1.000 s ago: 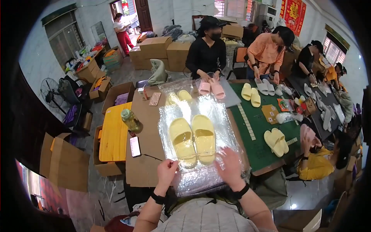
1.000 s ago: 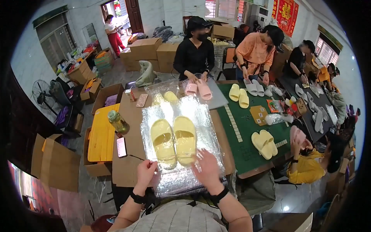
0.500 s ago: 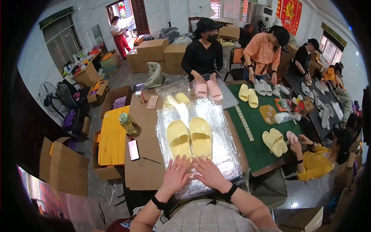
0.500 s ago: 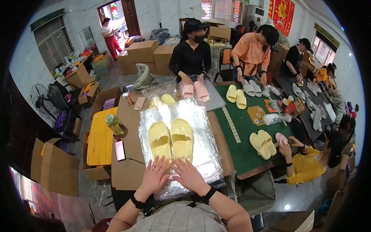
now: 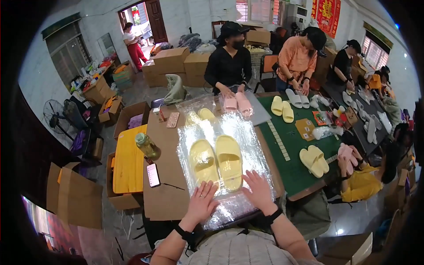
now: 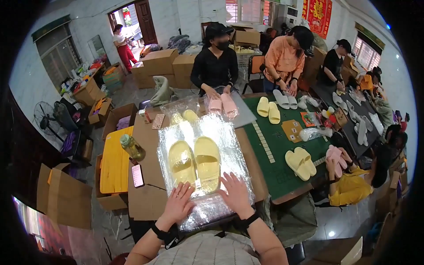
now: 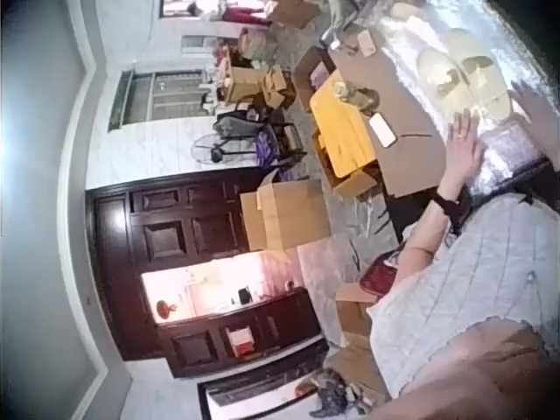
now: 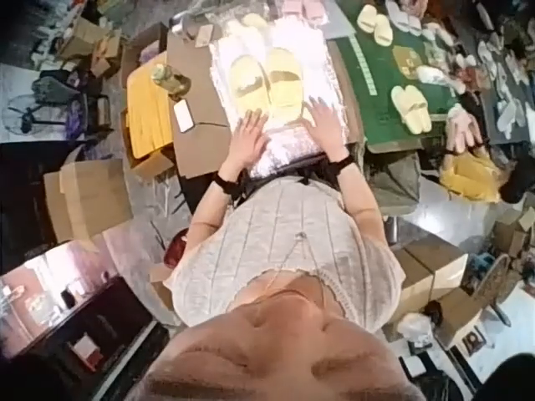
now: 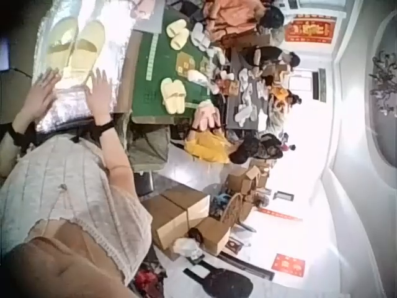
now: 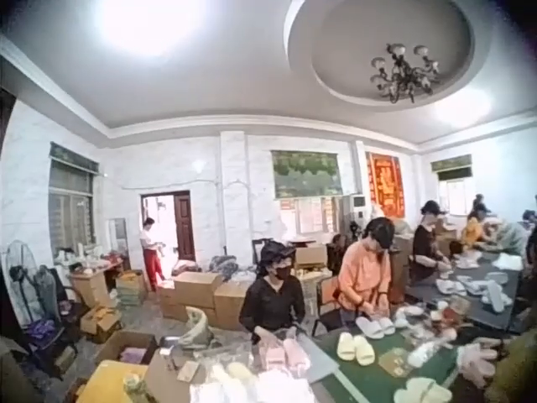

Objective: The recorder is packing various colors of plastic sandals into plastic bags in a shoe manufacturing environment.

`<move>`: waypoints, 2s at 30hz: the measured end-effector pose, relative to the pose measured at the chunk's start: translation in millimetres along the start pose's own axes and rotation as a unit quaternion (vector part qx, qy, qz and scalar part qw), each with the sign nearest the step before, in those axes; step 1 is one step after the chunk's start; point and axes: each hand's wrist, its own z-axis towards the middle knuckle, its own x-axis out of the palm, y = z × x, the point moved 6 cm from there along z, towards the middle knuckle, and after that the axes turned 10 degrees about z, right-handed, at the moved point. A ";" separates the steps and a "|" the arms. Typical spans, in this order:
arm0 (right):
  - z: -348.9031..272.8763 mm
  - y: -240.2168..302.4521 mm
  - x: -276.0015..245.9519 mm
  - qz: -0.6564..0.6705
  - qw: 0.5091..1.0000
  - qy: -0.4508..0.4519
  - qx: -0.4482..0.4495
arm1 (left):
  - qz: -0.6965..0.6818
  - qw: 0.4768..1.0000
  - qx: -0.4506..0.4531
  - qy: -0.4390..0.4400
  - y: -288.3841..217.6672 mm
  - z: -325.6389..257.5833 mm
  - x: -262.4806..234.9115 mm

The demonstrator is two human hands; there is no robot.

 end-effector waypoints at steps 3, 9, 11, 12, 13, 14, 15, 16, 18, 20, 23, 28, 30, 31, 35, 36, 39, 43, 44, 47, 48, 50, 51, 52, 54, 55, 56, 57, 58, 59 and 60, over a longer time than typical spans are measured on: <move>-7.0 -25.0 -10.9 -0.081 0.996 -0.035 0.018 | -0.006 1.000 -0.001 0.002 1.3 -1.3 -0.7; 4.6 -3.0 -37.1 -0.079 0.992 -0.092 0.020 | -0.011 1.000 -0.002 0.005 2.9 -2.0 0.3; 15.3 45.7 -39.0 -0.096 0.994 -0.058 -0.012 | -0.007 1.000 -0.002 0.008 2.8 -2.1 1.8; 17.5 60.9 -34.0 -0.097 0.993 -0.060 -0.011 | -0.005 1.000 0.000 0.007 2.4 -1.9 1.6; 19.1 80.2 -18.3 -0.031 0.998 0.015 -0.054 | -0.004 1.000 0.001 0.006 2.3 -2.0 1.2; 18.0 97.5 -2.2 0.034 0.991 0.089 -0.096 | -0.003 1.000 0.003 0.007 2.6 -2.8 2.5; 12.7 97.8 24.4 0.024 0.986 0.112 -0.121 | -0.008 1.000 0.008 0.003 2.5 -2.2 4.0; 6.8 93.7 40.5 0.011 0.987 0.100 -0.127 | -0.011 1.000 0.009 -0.001 4.2 -3.4 5.0; 5.2 84.8 47.3 -0.005 0.987 0.087 -0.132 | -0.021 1.000 0.002 -0.003 3.1 -3.9 7.1; 8.0 57.8 33.5 -0.039 0.994 0.072 -0.068 | -0.036 0.999 -0.014 -0.004 3.1 -4.9 4.1; -0.8 4.1 12.4 -0.115 0.993 0.010 -0.009 | -0.028 0.999 -0.015 -0.010 3.8 -5.9 5.8; -9.0 -35.0 -10.4 -0.109 0.992 -0.045 0.036 | -0.023 1.000 -0.011 -0.007 2.5 -4.2 2.6; -1.6 -23.1 -17.1 -0.109 0.991 -0.067 0.035 | -0.020 1.000 -0.008 -0.007 2.9 -4.7 1.3; 5.4 -8.5 -29.7 -0.111 0.985 -0.126 0.027 | -0.018 1.000 -0.010 -0.009 3.3 -5.0 0.5; 44.4 46.7 -51.9 0.086 0.987 -0.129 0.044 | -0.017 1.000 -0.021 0.010 1.7 -4.6 -1.2; 56.1 61.6 -49.2 0.096 0.988 -0.118 0.012 | -0.018 0.999 -0.026 0.016 1.2 -5.8 -1.2; 89.8 61.3 3.0 0.087 0.990 -0.112 0.017 | -0.010 1.000 -0.023 0.010 1.9 -5.2 4.9; 126.4 59.3 41.5 -0.023 0.994 -0.092 0.054 | -0.028 1.000 -0.005 0.007 0.2 -4.7 2.6; 130.2 57.1 49.4 -0.032 0.994 -0.081 0.064 | -0.023 1.000 0.002 0.009 0.2 -5.0 2.6; 135.8 46.6 78.4 -0.047 0.994 -0.052 0.080 | -0.016 1.000 0.017 0.002 -0.6 -9.0 3.9; 136.9 49.0 78.7 -0.027 0.993 -0.068 0.088 | -0.019 1.000 0.018 -0.003 0.6 -10.8 4.7; 138.5 47.4 83.6 0.000 0.993 -0.024 0.117 | -0.015 1.000 0.022 -0.008 2.7 -13.6 6.5; 141.4 45.8 82.6 -0.001 0.993 -0.025 0.118 | -0.009 0.999 0.036 -0.012 2.1 -12.1 4.9; 143.5 43.7 81.8 0.001 0.992 -0.023 0.125 | -0.009 0.999 0.037 -0.012 1.4 -11.3 3.9; 147.2 45.5 78.3 0.004 0.991 -0.020 0.132 | -0.008 0.999 0.039 -0.014 -0.2 -11.5 1.6; 147.5 49.6 76.4 0.003 0.991 -0.012 0.132 | -0.008 0.999 0.038 -0.014 1.2 -12.7 1.5; 148.1 54.0 75.0 0.003 0.991 -0.004 0.133 | -0.009 0.999 0.037 -0.014 3.4 -14.5 1.6; 147.5 49.5 76.2 0.002 0.991 -0.006 0.135 | -0.012 0.999 0.039 -0.014 1.9 -14.1 1.2; 147.8 43.7 79.0 0.007 0.990 -0.015 0.138 | -0.013 0.999 0.042 -0.014 0.6 -12.6 0.6; 148.6 39.0 81.0 0.012 0.990 -0.024 0.141 | -0.011 0.999 0.049 -0.018 -0.8 -10.7 -0.7; 149.9 34.5 85.8 0.012 0.989 -0.024 0.143 | -0.009 0.998 0.055 -0.021 -1.7 -9.9 -2.2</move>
